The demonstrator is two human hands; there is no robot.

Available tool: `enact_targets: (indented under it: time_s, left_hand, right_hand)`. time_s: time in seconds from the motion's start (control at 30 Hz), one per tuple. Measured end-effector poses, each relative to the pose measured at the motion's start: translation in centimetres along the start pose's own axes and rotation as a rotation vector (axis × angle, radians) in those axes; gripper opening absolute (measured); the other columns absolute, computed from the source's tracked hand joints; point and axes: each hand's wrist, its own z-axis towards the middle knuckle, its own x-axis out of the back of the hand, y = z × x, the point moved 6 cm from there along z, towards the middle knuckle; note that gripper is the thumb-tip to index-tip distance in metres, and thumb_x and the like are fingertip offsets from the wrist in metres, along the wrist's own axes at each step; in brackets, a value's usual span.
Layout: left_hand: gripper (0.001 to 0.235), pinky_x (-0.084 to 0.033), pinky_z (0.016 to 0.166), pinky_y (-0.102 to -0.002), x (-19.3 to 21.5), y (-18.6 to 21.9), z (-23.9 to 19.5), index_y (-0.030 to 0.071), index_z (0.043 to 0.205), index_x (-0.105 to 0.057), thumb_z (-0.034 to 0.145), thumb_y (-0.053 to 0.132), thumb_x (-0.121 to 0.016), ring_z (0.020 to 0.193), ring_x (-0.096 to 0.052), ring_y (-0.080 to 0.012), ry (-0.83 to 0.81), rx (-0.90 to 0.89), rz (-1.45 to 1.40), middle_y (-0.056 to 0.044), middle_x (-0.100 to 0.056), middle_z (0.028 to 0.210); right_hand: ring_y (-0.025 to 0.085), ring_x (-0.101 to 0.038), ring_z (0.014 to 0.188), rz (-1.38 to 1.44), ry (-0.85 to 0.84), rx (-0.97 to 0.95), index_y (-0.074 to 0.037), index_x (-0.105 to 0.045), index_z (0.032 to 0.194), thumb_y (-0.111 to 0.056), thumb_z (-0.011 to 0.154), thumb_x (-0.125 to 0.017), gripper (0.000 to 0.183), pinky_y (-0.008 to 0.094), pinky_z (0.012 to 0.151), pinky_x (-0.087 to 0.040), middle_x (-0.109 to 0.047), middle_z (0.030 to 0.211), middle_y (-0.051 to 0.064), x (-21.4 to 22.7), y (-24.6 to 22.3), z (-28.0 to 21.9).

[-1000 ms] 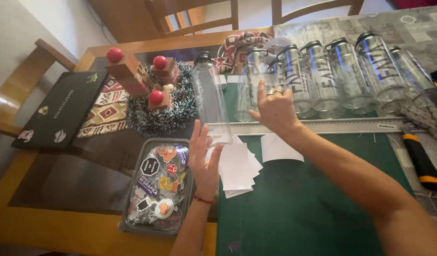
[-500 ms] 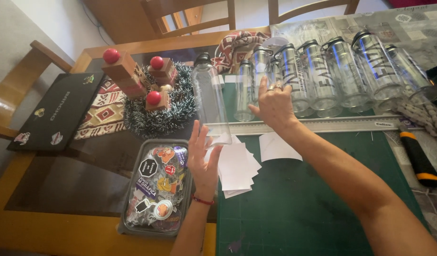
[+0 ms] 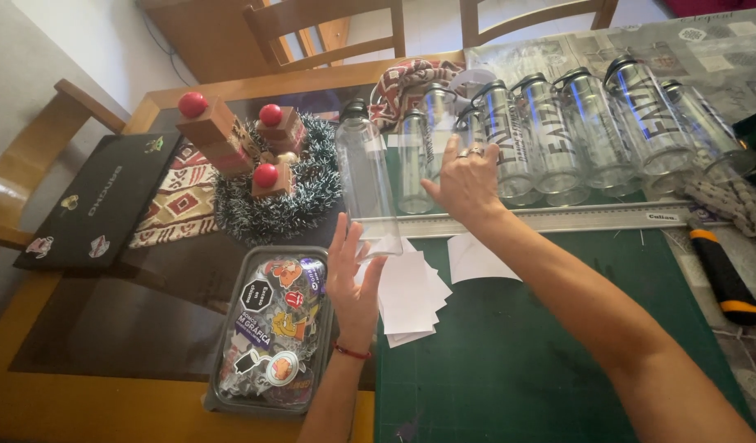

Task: The person applies a pre-cut sticker to a clear plastic water bottle. They peel the sticker from its backing, position it on the bottle, and smooth it down with their fingers. The process is repeated for a second bottle.

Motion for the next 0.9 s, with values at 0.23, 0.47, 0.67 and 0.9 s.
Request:
enact_targets:
  time_s: [0.23,0.47,0.67,0.9]
  left_hand:
    - [0.062,-0.063,0.105,-0.048,-0.1,0.1,-0.1,0.011,0.155,-0.058,0.099,0.025,-0.080,0.141,-0.059,-0.0418,-0.013,-0.019,0.009,-0.022,-0.043,0.169]
    - [0.062,-0.063,0.106,-0.047,-0.5,-0.1,-0.3,0.012,0.156,-0.058,0.099,0.025,-0.080,0.143,-0.059,-0.0397,-0.018,0.001,-0.020,-0.020,-0.043,0.170]
    - [0.062,-0.062,0.107,-0.045,-0.7,-0.1,-0.5,0.013,0.156,-0.058,0.099,0.025,-0.080,0.144,-0.058,-0.0384,-0.027,0.006,-0.022,-0.018,-0.043,0.170]
    - [0.062,-0.063,0.106,-0.044,-0.6,-0.1,-0.4,0.014,0.156,-0.058,0.099,0.025,-0.081,0.143,-0.060,-0.0374,-0.037,0.011,-0.019,-0.018,-0.044,0.170]
  right_hand:
    - [0.037,-0.070,0.090,0.005,-0.003,-0.018,0.016,-0.055,0.149,-0.078,0.099,-0.056,0.106,0.058,0.094,-0.033,-0.077,0.088,0.027,0.3,0.0,-0.5]
    - [0.039,-0.070,0.089,0.017,-0.047,0.005,0.015,-0.056,0.147,-0.081,0.101,-0.049,0.106,0.063,0.096,-0.031,-0.076,0.082,0.028,-0.1,0.5,-0.6]
    - [0.039,-0.072,0.088,0.112,-0.053,0.036,0.014,-0.057,0.146,-0.075,0.101,-0.056,0.100,0.064,0.095,-0.032,-0.077,0.083,0.028,2.2,-0.1,-1.3]
    - [0.037,-0.068,0.088,0.016,0.034,0.163,0.006,-0.071,0.128,-0.076,0.088,-0.070,0.092,0.060,0.091,-0.036,-0.074,0.087,0.023,-0.6,-1.0,-2.2]
